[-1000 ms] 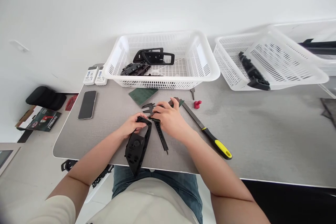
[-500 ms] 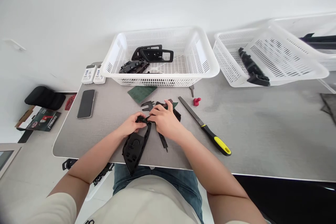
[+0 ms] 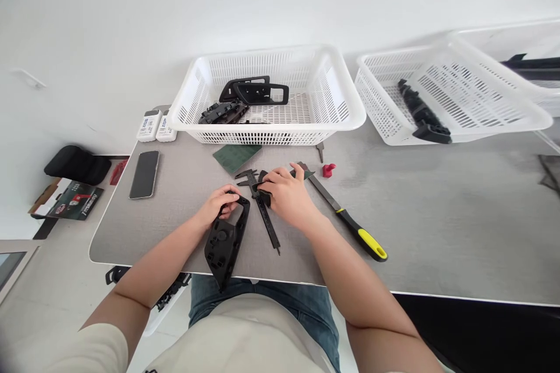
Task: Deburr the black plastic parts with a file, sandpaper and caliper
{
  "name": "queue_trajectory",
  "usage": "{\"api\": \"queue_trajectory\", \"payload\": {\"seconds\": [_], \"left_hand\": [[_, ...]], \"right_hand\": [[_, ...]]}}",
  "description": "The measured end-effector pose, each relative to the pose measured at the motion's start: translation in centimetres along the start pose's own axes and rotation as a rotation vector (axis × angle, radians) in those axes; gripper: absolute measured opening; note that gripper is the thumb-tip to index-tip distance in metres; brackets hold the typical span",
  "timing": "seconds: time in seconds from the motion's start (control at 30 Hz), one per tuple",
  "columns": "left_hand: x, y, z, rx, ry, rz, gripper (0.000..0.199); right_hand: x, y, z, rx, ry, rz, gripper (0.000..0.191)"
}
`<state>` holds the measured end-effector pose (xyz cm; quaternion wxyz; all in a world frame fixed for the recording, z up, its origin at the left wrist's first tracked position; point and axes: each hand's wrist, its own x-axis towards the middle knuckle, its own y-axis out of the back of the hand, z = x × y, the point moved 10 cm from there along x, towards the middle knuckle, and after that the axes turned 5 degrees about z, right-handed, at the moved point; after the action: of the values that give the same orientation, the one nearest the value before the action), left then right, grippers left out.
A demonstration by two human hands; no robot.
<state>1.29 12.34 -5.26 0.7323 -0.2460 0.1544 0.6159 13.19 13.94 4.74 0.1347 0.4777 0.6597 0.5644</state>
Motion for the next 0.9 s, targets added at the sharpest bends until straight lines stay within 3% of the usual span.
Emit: {"api": "queue_trajectory", "payload": {"seconds": [0.2, 0.4, 0.67, 0.9], "left_hand": [[0.1, 0.0, -0.4, 0.064, 0.018, 0.002, 0.040], [0.3, 0.0, -0.7, -0.004, 0.044, -0.013, 0.032], [-0.1, -0.3, 0.4, -0.013, -0.029, -0.006, 0.027], [0.1, -1.2, -0.5, -0.005, 0.021, -0.092, 0.070]], "right_hand": [[0.2, 0.3, -0.4, 0.134, -0.014, 0.043, 0.037], [0.2, 0.6, 0.0, 0.126, -0.048, 0.111, 0.038], [0.3, 0.6, -1.1, 0.087, 0.024, 0.140, 0.037], [0.3, -0.6, -2.7, 0.056, 0.150, 0.062, 0.039]]}}
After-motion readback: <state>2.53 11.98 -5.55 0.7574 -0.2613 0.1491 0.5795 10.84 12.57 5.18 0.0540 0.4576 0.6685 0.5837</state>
